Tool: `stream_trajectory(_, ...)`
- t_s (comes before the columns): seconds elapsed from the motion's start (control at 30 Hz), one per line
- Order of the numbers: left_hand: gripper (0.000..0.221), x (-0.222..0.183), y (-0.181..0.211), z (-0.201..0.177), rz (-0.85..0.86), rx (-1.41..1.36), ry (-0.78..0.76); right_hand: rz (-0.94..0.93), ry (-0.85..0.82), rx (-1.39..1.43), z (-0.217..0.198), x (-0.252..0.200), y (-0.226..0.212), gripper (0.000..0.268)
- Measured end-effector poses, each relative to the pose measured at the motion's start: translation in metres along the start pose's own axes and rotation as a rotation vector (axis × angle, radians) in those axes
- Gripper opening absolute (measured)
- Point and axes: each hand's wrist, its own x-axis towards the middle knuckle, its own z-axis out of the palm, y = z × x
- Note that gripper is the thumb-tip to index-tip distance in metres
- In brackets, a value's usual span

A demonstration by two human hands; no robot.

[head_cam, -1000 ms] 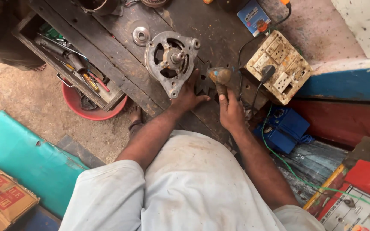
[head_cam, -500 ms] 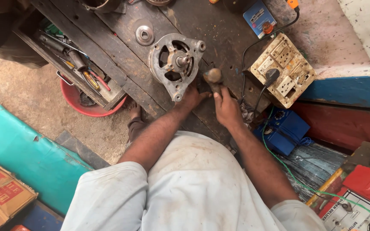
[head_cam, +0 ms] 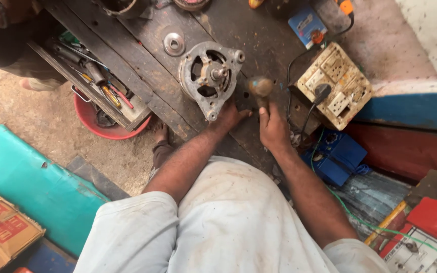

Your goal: The person plugs in a cord and begins assembling an alternator by fitting the fan and housing onto the rotor. They place washers and nuts onto the shaft, tapping the assembly with a hammer to secure the components.

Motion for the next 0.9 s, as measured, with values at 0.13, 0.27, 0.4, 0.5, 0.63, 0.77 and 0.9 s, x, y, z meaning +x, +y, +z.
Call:
stream_trajectory(0.13,0.121,-0.003,-0.004,0.010,-0.032,0.009,-0.022,-0.100,0.076,-0.063,0.017,-0.002,0.033,0.038)
stream_trajectory(0.27,0.127,0.008,0.009,-0.014,0.035,-0.026,0.016,-0.045,0.007,-0.086,0.015,0.007,0.030,0.040)
stream_trajectory(0.4,0.127,-0.001,0.014,-0.012,0.049,-0.094,0.021,0.113,-0.074,-0.065,0.008,-0.001,0.030,0.042)
stream_trajectory(0.5,0.127,0.003,0.015,-0.014,0.045,-0.081,0.003,0.109,-0.043,-0.054,0.010,-0.007,0.025,0.044)
stream_trajectory(0.63,0.127,0.001,-0.001,0.004,0.062,-0.096,0.028,0.053,-0.028,-0.062,0.022,-0.013,0.039,0.044)
stream_trajectory(0.77,0.129,0.016,0.006,-0.009,0.104,-0.024,0.067,-0.036,0.006,-0.025,0.021,0.002,0.037,0.047)
stream_trajectory(0.9,0.131,-0.001,0.004,-0.003,0.114,-0.038,0.066,-0.025,0.004,-0.097,0.028,-0.013,0.056,0.047)
